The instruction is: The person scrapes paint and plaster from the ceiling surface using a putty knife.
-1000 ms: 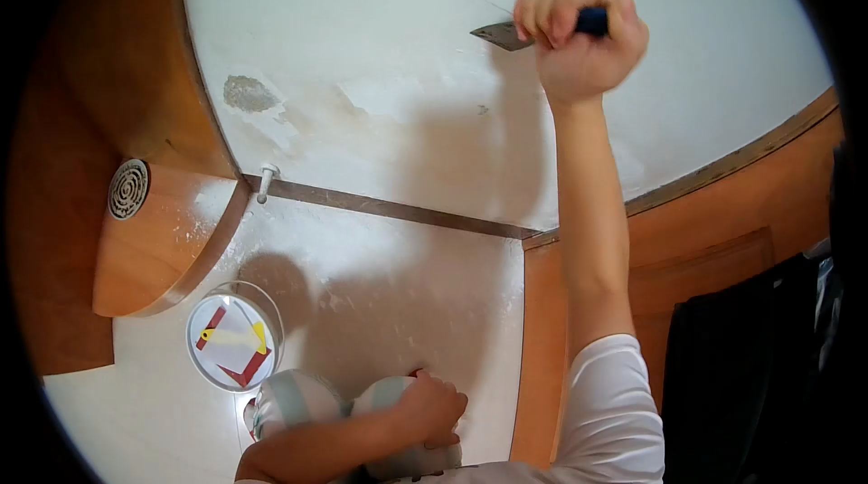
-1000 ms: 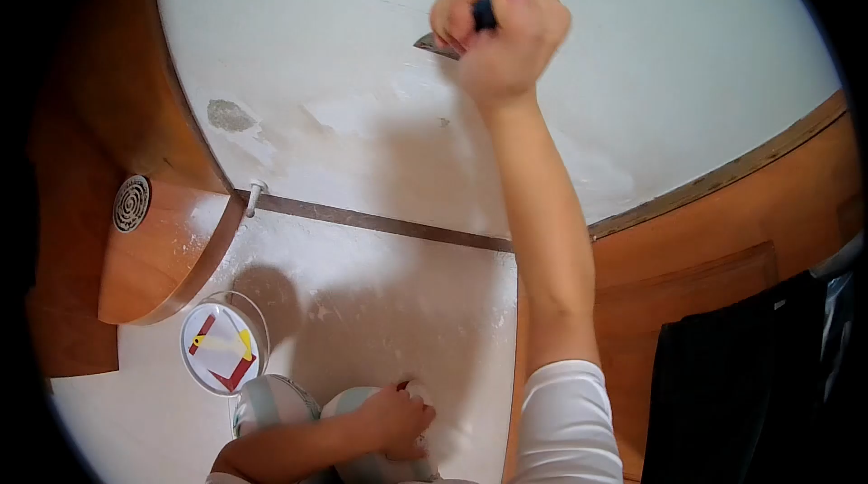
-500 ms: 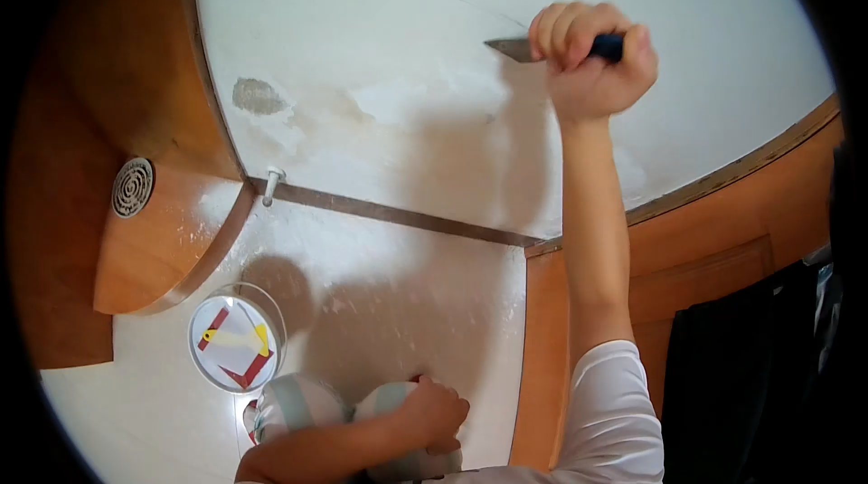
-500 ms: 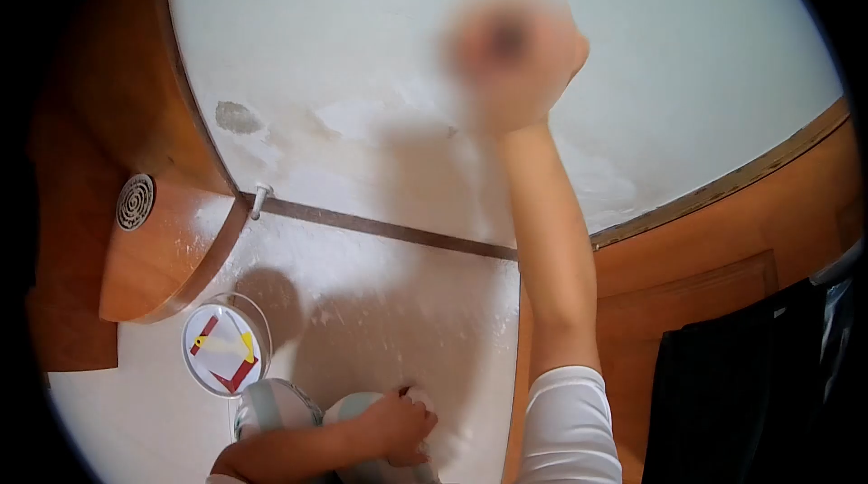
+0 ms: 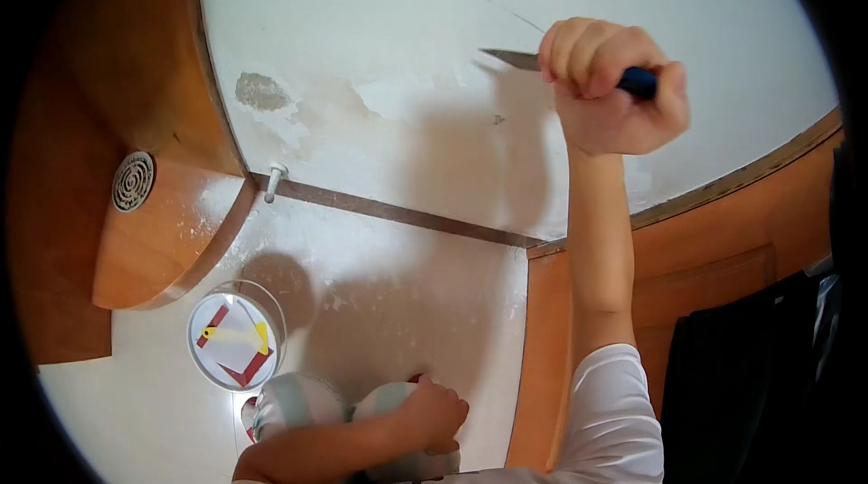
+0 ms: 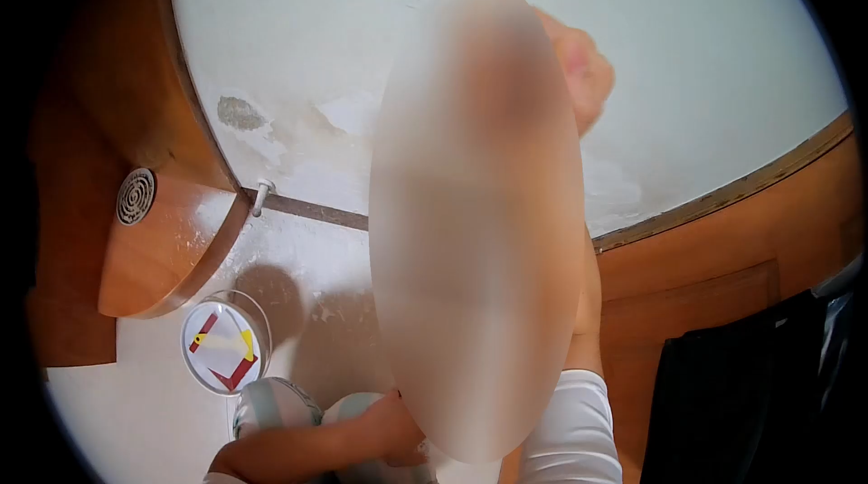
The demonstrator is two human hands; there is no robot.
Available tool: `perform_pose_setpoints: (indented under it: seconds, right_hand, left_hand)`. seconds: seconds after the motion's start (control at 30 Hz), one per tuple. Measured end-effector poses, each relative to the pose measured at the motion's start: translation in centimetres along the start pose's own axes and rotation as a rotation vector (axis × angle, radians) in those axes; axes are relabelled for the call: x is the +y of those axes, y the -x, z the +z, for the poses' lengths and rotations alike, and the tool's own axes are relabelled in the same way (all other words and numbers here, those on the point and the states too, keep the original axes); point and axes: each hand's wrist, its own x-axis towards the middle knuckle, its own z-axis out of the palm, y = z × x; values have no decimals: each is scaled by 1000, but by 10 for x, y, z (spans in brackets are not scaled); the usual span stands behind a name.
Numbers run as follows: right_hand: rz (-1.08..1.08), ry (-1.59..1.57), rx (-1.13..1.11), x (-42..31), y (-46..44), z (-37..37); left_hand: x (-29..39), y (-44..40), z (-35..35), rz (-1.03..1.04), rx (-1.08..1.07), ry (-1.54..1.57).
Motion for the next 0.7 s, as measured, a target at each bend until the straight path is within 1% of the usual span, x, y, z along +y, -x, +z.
perform_pose_setpoints:
  seconds: [0.03, 0.1, 0.17, 0.2, 0.27, 0.3, 0.37, 0.43, 0.47, 0.53, 0.57, 0.6, 0.67, 0.7]
  right_hand:
    - [-14, -36, -48, -3, -4, 0]
    - [12, -117, -13, 7, -5, -4]
    - [-92, -157, 33, 20, -1, 2]
    - [-53, -79, 142, 17, 1, 19]
    - [28, 209, 159, 29, -4, 21]
    - [202, 135, 270, 37, -3, 18]
    - [160, 64, 199, 44, 4, 18]
    - [-66, 5, 83, 28, -3, 20]
    - [-131, -33, 39, 31, -7, 20]
    - [-257, -116, -57, 35, -13, 19]
    - [-144, 18, -51, 40, -6, 21]
    - [-142, 213, -96, 39, 0, 20]
    - [-154, 373, -25, 42, 3, 24]
    - [-152, 262, 7, 36, 1, 28]
  left_hand:
    - [1, 2, 2, 5, 39, 10]
    - [0, 4, 4, 11, 53, 13]
    - [-1, 1, 2, -2, 10, 8]
    - [-1, -1, 2, -11, -18, 6]
    - [2, -3, 2, -18, -106, -7]
    - [2, -2, 5, -20, -93, 9]
    - [-3, -3, 5, -28, -49, 22]
    - [2, 5, -22, -55, -132, 0]
    - [3, 7, -31, -72, -172, -6]
    - [-2, 1, -17, -61, -123, 18]
    - [0, 0, -10, -46, -107, 27]
    - [3, 1, -7, -42, -116, 26]
    - [-2, -1, -7, -64, -109, 9]
    - [0, 1, -5, -58, -121, 2]
